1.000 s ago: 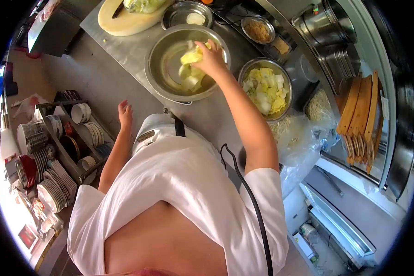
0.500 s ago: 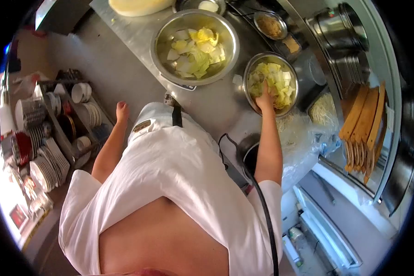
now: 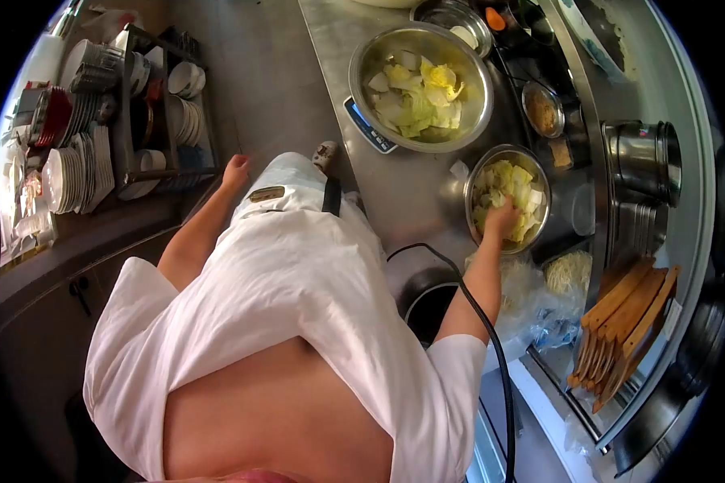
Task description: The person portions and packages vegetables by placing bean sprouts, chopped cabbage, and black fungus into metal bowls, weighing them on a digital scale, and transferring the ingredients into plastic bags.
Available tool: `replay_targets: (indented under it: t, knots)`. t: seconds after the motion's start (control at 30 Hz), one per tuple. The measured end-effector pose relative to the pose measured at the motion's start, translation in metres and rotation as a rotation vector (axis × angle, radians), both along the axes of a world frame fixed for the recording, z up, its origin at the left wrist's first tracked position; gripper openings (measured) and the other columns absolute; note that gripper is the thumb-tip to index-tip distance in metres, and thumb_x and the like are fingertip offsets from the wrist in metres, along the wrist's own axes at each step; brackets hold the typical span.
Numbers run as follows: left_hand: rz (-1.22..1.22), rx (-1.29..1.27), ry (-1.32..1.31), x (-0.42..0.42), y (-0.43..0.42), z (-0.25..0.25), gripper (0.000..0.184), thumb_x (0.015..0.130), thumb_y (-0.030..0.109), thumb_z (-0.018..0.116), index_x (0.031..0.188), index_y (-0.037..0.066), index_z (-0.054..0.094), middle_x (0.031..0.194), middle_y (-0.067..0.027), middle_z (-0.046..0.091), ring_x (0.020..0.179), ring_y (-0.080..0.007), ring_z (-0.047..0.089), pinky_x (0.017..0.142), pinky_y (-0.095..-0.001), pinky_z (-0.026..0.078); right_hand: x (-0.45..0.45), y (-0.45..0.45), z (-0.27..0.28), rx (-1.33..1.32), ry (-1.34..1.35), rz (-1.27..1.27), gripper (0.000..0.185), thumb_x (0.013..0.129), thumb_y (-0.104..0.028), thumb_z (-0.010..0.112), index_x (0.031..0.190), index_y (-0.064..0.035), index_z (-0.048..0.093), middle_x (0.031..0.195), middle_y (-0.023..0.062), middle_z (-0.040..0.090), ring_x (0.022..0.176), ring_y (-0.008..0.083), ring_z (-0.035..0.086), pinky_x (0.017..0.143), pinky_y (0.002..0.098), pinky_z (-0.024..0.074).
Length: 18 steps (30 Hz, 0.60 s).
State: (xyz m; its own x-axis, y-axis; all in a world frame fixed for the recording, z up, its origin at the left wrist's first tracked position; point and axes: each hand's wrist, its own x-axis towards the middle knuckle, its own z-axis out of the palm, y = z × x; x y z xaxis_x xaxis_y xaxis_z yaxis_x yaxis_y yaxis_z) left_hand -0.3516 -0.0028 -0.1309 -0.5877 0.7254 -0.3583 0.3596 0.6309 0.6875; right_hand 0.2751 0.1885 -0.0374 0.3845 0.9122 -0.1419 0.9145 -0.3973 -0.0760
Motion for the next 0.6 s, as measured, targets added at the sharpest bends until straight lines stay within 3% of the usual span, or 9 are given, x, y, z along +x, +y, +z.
replay_targets:
  t: [0.1, 0.2, 0.27, 0.37, 0.4, 0.43, 0.6]
  knots:
    - [0.059, -0.078, -0.072, -0.024, -0.033, -0.034, 0.026, 0.075, 0.017, 0.056, 0.096, 0.002, 0.060, 0.083, -0.0124, 0.064, 0.080, -0.0228, 0.061, 0.071, -0.0329, 0.048, 0.004, 0.005, 0.018, 0.080, 0.131, -0.070, 0.048, 0.074, -0.022, 0.064, 0.120, -0.0184, 0.051, 0.121, 0.0181, 0.044, 0.101, 0.0358, 0.052, 0.084, 0.0422, 0.0442]
    - [0.041, -0.146, 0.014, -0.031, -0.054, -0.041, 0.026, 0.074, 0.019, 0.056, 0.094, 0.003, 0.060, 0.083, -0.0119, 0.064, 0.079, -0.0221, 0.062, 0.070, -0.0327, 0.048, 0.028, 0.018, 0.028, 0.166, 0.308, -0.037, 0.052, 0.070, -0.019, 0.066, 0.119, -0.0094, 0.050, 0.117, 0.0199, 0.049, 0.103, 0.0347, 0.052, 0.085, 0.0393, 0.0421]
    - [0.039, -0.169, 0.038, -0.039, -0.056, -0.053, 0.026, 0.074, 0.019, 0.056, 0.094, 0.003, 0.060, 0.084, -0.0117, 0.064, 0.080, -0.0222, 0.062, 0.070, -0.0326, 0.048, 0.017, 0.015, 0.069, 0.154, 0.372, -0.061, 0.055, 0.071, -0.018, 0.066, 0.121, -0.0022, 0.048, 0.115, 0.0200, 0.054, 0.102, 0.0322, 0.053, 0.085, 0.0355, 0.0409]
    - [0.054, -0.177, -0.004, -0.041, -0.051, -0.067, 0.026, 0.074, 0.020, 0.056, 0.094, 0.003, 0.060, 0.084, -0.0115, 0.064, 0.080, -0.0224, 0.062, 0.070, -0.0325, 0.048, 0.049, 0.030, 0.060, 0.327, 0.710, -0.211, 0.053, 0.074, -0.015, 0.064, 0.123, -0.0008, 0.046, 0.118, 0.0166, 0.053, 0.102, 0.0269, 0.054, 0.084, 0.0333, 0.0418]
    - [0.046, -0.169, -0.002, -0.036, -0.044, -0.057, 0.026, 0.074, 0.020, 0.056, 0.094, 0.003, 0.060, 0.084, -0.0116, 0.064, 0.080, -0.0224, 0.062, 0.070, -0.0325, 0.048, 0.016, 0.026, 0.110, 0.315, 0.811, -0.274, 0.052, 0.077, -0.011, 0.061, 0.125, 0.0012, 0.043, 0.117, 0.0137, 0.053, 0.101, 0.0226, 0.054, 0.082, 0.0322, 0.0427]
    - [0.040, -0.164, 0.001, -0.031, -0.040, -0.049, 0.026, 0.074, 0.019, 0.056, 0.094, 0.003, 0.060, 0.084, -0.0116, 0.064, 0.080, -0.0225, 0.062, 0.070, -0.0325, 0.048, 0.012, 0.032, 0.124, 0.342, 0.830, -0.294, 0.051, 0.077, -0.007, 0.060, 0.125, 0.0006, 0.043, 0.116, 0.0134, 0.053, 0.100, 0.0214, 0.053, 0.082, 0.0318, 0.0434]
    - [-0.062, -0.044, 0.047, -0.020, -0.026, -0.048, 0.027, 0.075, 0.020, 0.055, 0.095, 0.002, 0.060, 0.082, -0.0124, 0.064, 0.078, -0.0233, 0.062, 0.068, -0.0329, 0.047, -0.056, 0.069, 0.195, 0.348, 1.094, 0.081, 0.046, 0.076, -0.005, 0.062, 0.120, -0.0023, 0.048, 0.114, 0.0129, 0.054, 0.090, 0.0196, 0.058, 0.075, 0.0277, 0.0476]
